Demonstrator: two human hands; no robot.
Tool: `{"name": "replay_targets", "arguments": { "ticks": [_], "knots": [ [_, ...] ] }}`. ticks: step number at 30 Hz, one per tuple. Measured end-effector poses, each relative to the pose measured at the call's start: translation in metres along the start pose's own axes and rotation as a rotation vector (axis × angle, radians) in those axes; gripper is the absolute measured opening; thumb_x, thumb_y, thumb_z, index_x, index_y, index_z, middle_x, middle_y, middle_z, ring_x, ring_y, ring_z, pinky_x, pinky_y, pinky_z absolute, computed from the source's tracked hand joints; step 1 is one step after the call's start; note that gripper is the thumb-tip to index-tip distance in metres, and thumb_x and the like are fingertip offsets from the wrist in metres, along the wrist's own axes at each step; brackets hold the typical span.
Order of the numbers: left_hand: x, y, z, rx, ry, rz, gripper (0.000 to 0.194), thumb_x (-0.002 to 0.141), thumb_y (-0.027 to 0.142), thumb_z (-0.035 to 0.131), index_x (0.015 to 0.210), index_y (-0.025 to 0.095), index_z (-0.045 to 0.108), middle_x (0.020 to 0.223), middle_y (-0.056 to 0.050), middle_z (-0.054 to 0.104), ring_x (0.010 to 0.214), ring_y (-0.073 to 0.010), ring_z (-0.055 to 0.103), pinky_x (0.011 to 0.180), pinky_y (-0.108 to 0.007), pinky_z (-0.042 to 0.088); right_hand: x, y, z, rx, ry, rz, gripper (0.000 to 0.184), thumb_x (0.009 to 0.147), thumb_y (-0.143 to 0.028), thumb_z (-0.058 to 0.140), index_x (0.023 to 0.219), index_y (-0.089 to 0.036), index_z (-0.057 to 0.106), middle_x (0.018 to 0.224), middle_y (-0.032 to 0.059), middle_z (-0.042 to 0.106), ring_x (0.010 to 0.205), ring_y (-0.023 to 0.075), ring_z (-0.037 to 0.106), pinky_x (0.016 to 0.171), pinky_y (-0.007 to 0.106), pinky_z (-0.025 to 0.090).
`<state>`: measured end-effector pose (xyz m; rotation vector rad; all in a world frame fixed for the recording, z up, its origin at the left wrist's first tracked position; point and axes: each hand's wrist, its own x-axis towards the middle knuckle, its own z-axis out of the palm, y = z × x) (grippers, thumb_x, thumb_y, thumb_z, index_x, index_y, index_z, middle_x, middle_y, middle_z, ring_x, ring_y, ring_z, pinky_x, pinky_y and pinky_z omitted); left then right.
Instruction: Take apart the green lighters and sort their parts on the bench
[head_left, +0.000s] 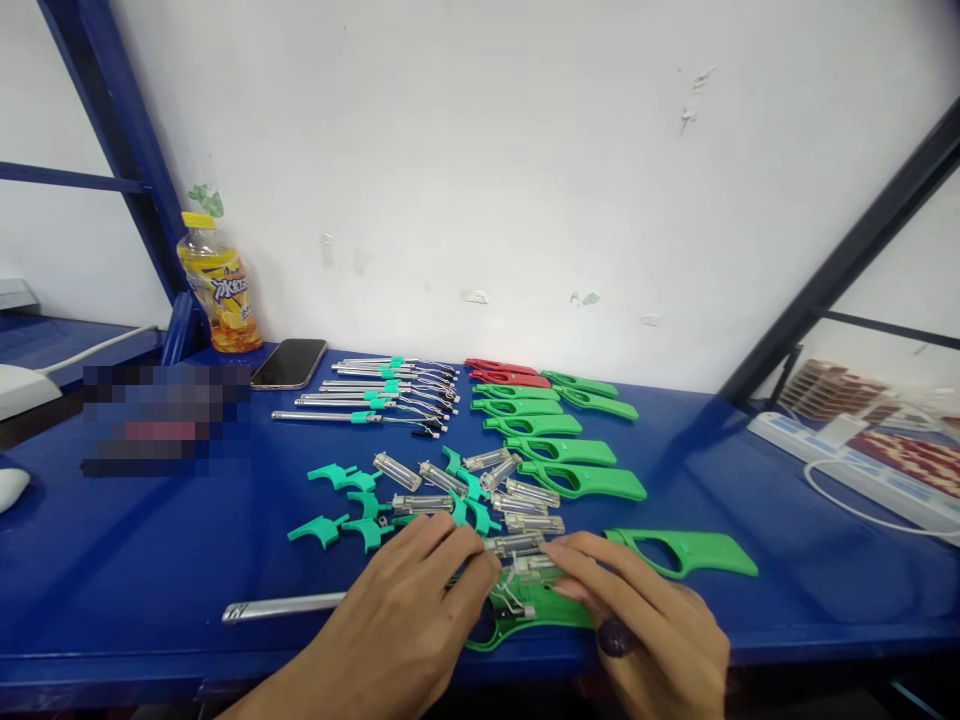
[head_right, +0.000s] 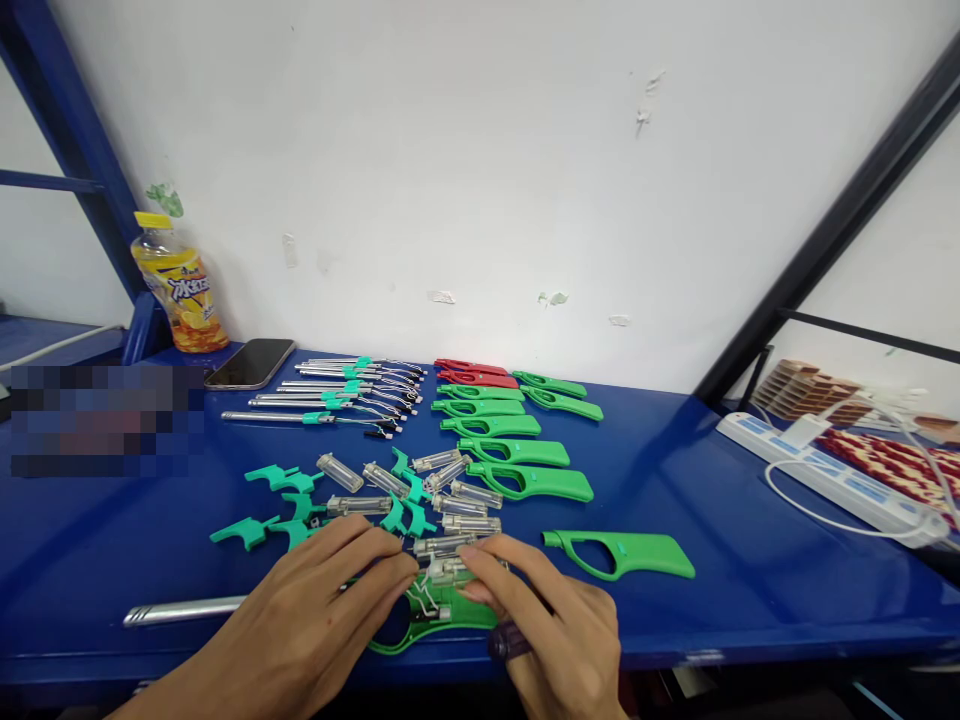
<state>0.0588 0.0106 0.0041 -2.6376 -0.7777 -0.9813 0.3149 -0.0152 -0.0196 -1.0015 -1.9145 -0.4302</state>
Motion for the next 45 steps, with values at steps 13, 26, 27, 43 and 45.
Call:
{"name": "replay_targets", "arguments": {
  "ticks": [13,26,27,43,45],
  "knots": [
    [-0.003,0.000,0.002,0.008,0.015,-0.009,0.033,0.103,-0.002,0.046,0.118,0.015,0.068,0.104,-0.006,0.077,0.094,-0.0250,0.074,0.096,-0.043,0.066,-0.006,0.002,0.000,-0.004,0.108,0.076,0.034,0.103,-0.005,0.068,0.121,-0.029,0.085,0.110,0.0006,0.090,0.089,0.0204,0.089,0.080,0.025,0.070],
    [0.006,0.003,-0.004,0.077,0.083,0.040,0.032,0.122,0.019,0.037,0.123,0.013,0.068,0.107,-0.006,0.079,0.098,-0.0258,0.077,0.091,-0.044,0.065,0.001,0.007,-0.006,0.010,-0.009,-0.095,0.020,0.109,-0.014,0.071,0.124,-0.022,0.081,0.108,0.0051,0.089,0.088,0.0161,0.088,0.078,0.021,0.068],
    [0.006,0.003,-0.004,0.069,0.081,0.043,0.031,0.122,0.020,0.038,0.122,0.014,0.069,0.107,-0.005,0.079,0.097,-0.0253,0.076,0.091,-0.044,0.064,0.002,0.006,-0.005,0.023,-0.011,-0.111,0.019,0.110,-0.014,0.070,0.123,-0.022,0.082,0.108,0.0049,0.090,0.087,0.0157,0.088,0.078,0.021,0.068],
    [0.001,0.002,-0.008,0.036,0.131,0.061,0.039,0.119,0.009,0.033,0.115,0.016,0.071,0.100,-0.004,0.078,0.088,-0.0215,0.071,0.087,-0.037,0.058,0.004,0.003,0.000,0.136,0.023,-0.149,0.019,0.109,-0.009,0.070,0.116,-0.019,0.084,0.101,0.0037,0.090,0.081,0.0133,0.087,0.076,0.016,0.068],
    [0.001,0.003,-0.010,0.045,0.114,0.059,0.038,0.119,0.009,0.034,0.116,0.016,0.071,0.101,-0.004,0.078,0.089,-0.0217,0.071,0.088,-0.037,0.058,0.000,0.005,0.001,0.139,0.011,-0.131,0.020,0.108,-0.010,0.070,0.118,-0.020,0.084,0.102,0.0032,0.089,0.081,0.0147,0.087,0.074,0.018,0.069]
  ]
}}
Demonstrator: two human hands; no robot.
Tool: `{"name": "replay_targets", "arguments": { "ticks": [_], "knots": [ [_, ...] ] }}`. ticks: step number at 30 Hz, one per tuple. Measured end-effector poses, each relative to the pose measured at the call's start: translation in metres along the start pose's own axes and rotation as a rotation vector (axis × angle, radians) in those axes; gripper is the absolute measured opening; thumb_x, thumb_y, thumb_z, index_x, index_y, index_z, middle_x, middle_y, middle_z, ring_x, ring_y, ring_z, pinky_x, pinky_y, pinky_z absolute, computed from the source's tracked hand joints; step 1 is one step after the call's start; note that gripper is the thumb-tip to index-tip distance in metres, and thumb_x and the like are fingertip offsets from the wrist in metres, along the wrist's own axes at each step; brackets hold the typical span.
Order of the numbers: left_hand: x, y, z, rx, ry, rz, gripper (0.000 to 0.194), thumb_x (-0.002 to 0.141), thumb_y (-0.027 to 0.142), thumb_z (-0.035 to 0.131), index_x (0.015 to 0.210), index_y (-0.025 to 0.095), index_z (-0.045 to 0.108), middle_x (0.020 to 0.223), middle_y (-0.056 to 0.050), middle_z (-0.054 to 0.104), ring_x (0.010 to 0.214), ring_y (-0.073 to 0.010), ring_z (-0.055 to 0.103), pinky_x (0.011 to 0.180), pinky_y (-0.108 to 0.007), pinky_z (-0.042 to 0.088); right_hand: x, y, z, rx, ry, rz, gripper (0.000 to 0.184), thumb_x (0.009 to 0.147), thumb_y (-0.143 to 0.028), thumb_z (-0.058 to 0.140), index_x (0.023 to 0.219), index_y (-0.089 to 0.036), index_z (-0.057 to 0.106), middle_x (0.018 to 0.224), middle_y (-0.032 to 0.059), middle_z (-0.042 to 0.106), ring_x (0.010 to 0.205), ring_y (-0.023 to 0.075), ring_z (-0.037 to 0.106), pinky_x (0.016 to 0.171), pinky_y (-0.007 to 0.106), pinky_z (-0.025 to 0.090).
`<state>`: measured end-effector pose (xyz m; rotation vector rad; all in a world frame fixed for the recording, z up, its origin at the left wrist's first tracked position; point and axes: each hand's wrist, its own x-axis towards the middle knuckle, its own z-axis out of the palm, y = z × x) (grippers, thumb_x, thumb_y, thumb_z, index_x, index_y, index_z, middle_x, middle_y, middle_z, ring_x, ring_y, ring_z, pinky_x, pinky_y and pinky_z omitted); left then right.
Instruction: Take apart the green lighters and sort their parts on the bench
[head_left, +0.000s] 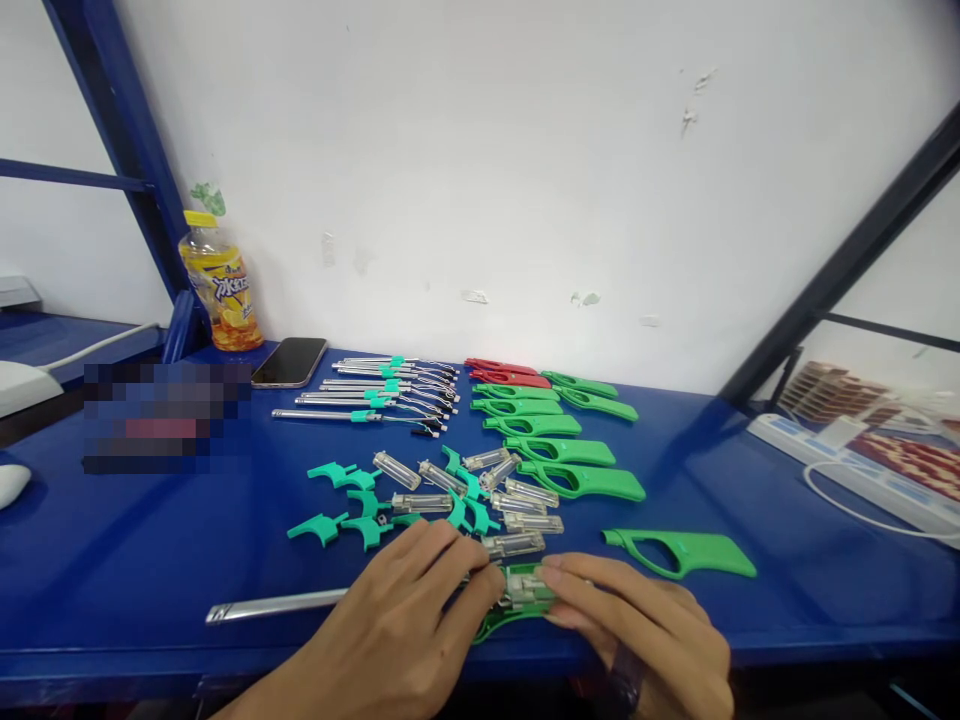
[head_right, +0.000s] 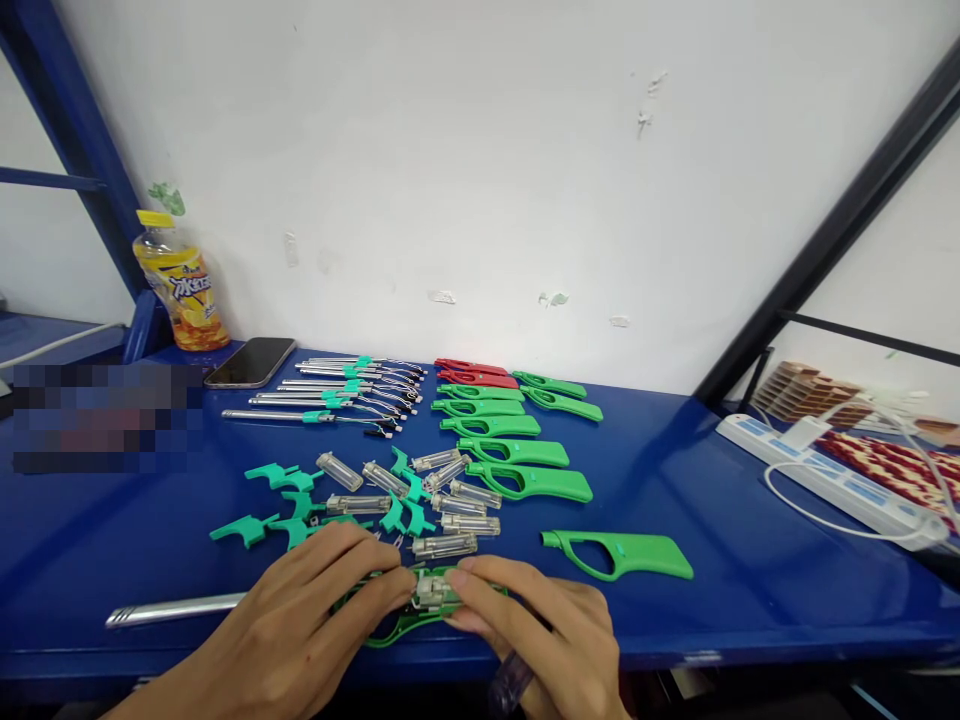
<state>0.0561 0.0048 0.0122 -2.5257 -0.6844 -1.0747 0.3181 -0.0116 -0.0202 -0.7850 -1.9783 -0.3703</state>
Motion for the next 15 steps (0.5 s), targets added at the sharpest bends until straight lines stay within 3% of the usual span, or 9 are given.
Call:
{"name": "replay_targets", "arguments": {
  "ticks": [5,15],
  "knots": [
    [0.000,0.000,0.001,-0.002,0.015,-0.001,0.039,0.119,0.009,0.033,0.114,0.016,0.071,0.099,-0.003,0.077,0.089,-0.0218,0.071,0.088,-0.037,0.057,-0.002,0.001,-0.001,0.034,-0.029,0.030,0.022,0.108,-0.015,0.072,0.124,-0.024,0.084,0.106,0.0023,0.090,0.082,0.0171,0.088,0.071,0.020,0.070],
    [-0.001,0.000,0.002,0.006,-0.010,-0.002,0.036,0.118,0.009,0.036,0.116,0.016,0.071,0.104,-0.005,0.077,0.092,-0.0232,0.070,0.091,-0.039,0.057,0.010,-0.003,-0.004,-0.026,-0.025,0.009,0.017,0.113,-0.021,0.067,0.112,-0.020,0.084,0.095,0.0026,0.089,0.078,0.0127,0.086,0.070,0.016,0.066]
  ]
}}
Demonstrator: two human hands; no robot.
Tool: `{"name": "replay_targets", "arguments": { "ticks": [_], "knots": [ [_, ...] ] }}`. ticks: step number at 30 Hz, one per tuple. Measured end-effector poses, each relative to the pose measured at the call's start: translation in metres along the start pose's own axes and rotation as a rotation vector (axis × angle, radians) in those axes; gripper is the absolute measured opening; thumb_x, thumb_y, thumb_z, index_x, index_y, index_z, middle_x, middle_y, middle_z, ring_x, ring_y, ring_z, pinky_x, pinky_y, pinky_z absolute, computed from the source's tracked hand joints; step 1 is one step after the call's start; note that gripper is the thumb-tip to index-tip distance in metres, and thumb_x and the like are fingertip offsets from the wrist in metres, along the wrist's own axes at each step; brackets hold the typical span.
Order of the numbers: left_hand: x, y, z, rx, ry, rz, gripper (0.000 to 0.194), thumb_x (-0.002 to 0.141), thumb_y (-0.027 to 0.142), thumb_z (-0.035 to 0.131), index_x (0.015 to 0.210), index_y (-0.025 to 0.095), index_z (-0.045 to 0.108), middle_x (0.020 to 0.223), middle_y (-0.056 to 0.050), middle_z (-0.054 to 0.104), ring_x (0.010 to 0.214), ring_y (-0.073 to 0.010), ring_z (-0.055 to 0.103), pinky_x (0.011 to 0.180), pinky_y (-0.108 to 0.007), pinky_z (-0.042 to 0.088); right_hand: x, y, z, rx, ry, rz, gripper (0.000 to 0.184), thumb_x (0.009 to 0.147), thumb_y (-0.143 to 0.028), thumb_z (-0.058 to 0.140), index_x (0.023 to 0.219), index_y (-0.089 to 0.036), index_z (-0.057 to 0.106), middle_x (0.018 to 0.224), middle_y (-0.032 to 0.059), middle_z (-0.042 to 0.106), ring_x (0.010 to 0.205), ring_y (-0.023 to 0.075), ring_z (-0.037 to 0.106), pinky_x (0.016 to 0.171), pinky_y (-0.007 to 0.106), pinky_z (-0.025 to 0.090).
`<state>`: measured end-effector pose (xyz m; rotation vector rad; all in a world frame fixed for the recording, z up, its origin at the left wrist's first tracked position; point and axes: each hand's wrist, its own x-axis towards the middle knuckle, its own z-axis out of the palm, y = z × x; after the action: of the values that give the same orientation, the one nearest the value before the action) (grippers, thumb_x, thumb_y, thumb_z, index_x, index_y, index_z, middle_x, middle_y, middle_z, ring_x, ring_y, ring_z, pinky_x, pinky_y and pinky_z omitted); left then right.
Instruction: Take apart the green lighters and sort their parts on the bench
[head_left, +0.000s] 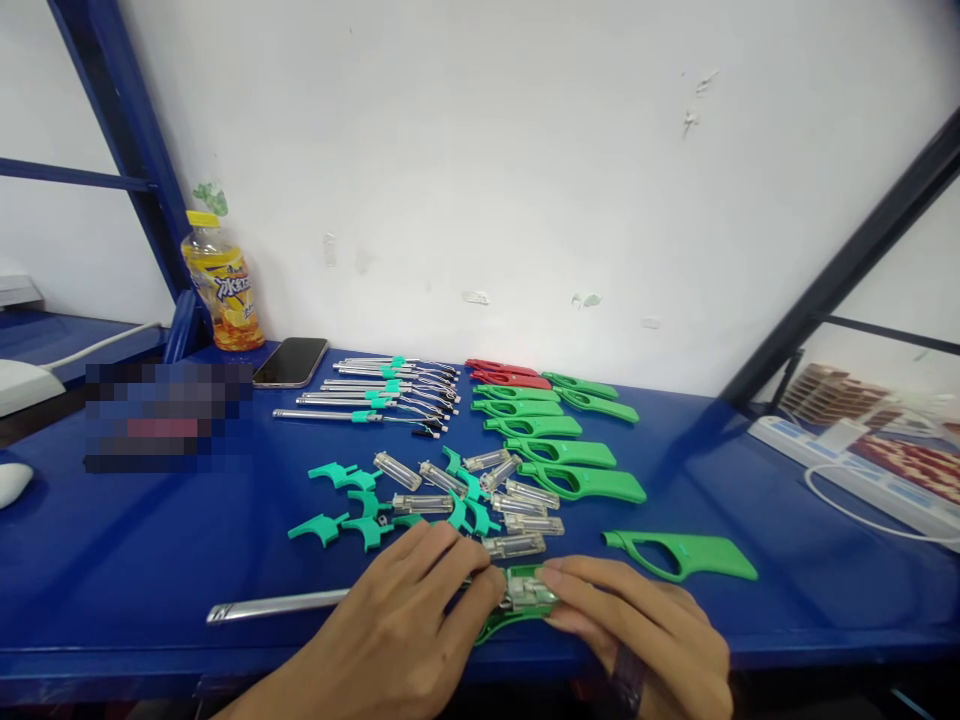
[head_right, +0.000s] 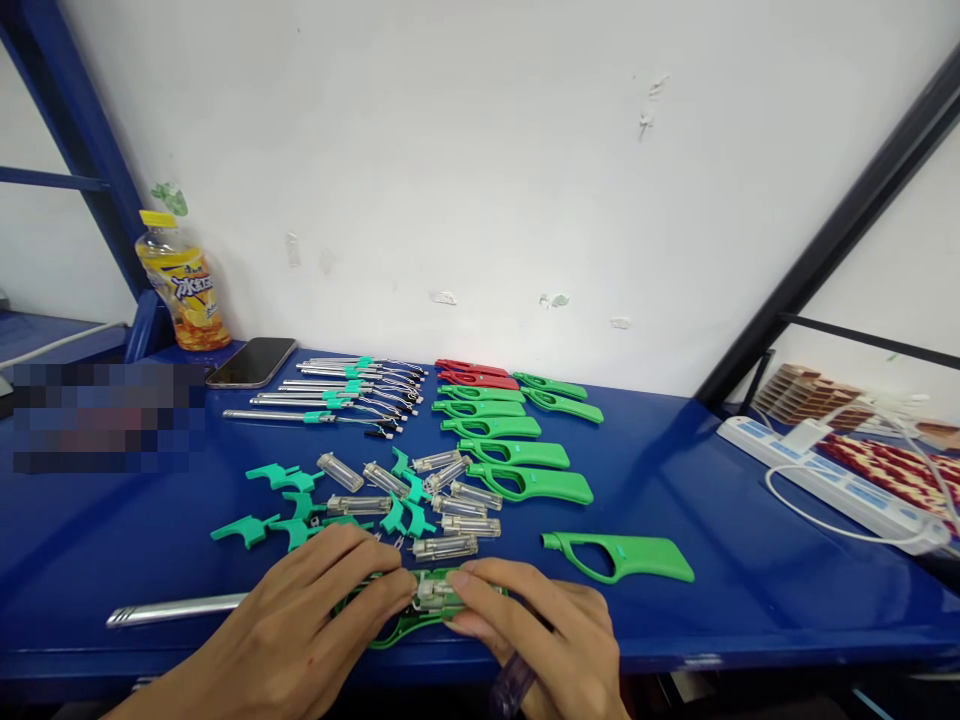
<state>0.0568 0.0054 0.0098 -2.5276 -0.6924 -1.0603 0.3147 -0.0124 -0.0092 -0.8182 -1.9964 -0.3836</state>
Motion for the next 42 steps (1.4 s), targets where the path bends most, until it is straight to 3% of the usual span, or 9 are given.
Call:
{"name": "replay_targets", "arguments": {
  "ticks": [10,16,29,33,38,42],
  "knots": [
    [-0.006,0.000,0.004,-0.058,-0.019,-0.032,0.027,0.107,0.003,0.050,0.117,0.015,0.072,0.106,-0.007,0.076,0.094,-0.0258,0.068,0.092,-0.041,0.059,0.004,0.000,0.000,0.002,0.022,-0.029,0.021,0.113,-0.019,0.066,0.109,-0.018,0.086,0.094,0.0047,0.089,0.077,0.0126,0.087,0.075,0.014,0.067],
    [-0.010,0.002,0.003,-0.070,-0.059,-0.041,0.024,0.102,0.004,0.057,0.117,0.015,0.072,0.106,-0.008,0.075,0.095,-0.0265,0.067,0.093,-0.043,0.062,-0.006,0.002,0.003,-0.010,0.032,0.004,0.022,0.109,-0.014,0.069,0.116,-0.025,0.087,0.099,0.0004,0.089,0.073,0.0148,0.087,0.066,0.017,0.069],
    [-0.010,0.005,0.002,-0.085,-0.034,-0.072,0.024,0.102,0.003,0.057,0.115,0.015,0.072,0.100,-0.008,0.073,0.092,-0.0249,0.066,0.089,-0.040,0.061,0.002,-0.001,0.001,-0.010,0.036,-0.038,0.019,0.113,-0.020,0.067,0.110,-0.019,0.086,0.096,0.0038,0.090,0.077,0.0140,0.087,0.073,0.015,0.068],
    [-0.012,0.004,-0.006,-0.023,-0.027,-0.098,0.026,0.104,0.004,0.053,0.116,0.017,0.073,0.105,-0.008,0.076,0.098,-0.0263,0.068,0.097,-0.042,0.056,0.002,-0.001,-0.001,-0.044,0.024,-0.023,0.018,0.113,-0.021,0.067,0.112,-0.021,0.085,0.097,0.0026,0.090,0.078,0.0135,0.088,0.072,0.015,0.067],
    [-0.007,-0.036,-0.042,0.078,-0.057,-0.159,0.033,0.110,0.005,0.046,0.102,0.024,0.072,0.094,0.000,0.076,0.085,-0.0223,0.069,0.089,-0.038,0.051,0.024,0.001,-0.007,-0.086,-0.071,0.015,0.016,0.114,-0.028,0.066,0.119,-0.025,0.081,0.104,0.0009,0.089,0.083,0.0131,0.087,0.070,0.016,0.064],
    [-0.019,-0.086,-0.069,0.141,-0.070,-0.297,0.034,0.117,0.039,0.048,0.098,0.027,0.074,0.093,-0.001,0.078,0.081,-0.0241,0.072,0.078,-0.038,0.051,0.067,0.009,0.002,0.021,-0.253,-0.010,0.024,0.109,-0.010,0.061,0.122,-0.024,0.077,0.109,0.0002,0.088,0.091,0.0135,0.086,0.070,0.019,0.060]
  ]
}}
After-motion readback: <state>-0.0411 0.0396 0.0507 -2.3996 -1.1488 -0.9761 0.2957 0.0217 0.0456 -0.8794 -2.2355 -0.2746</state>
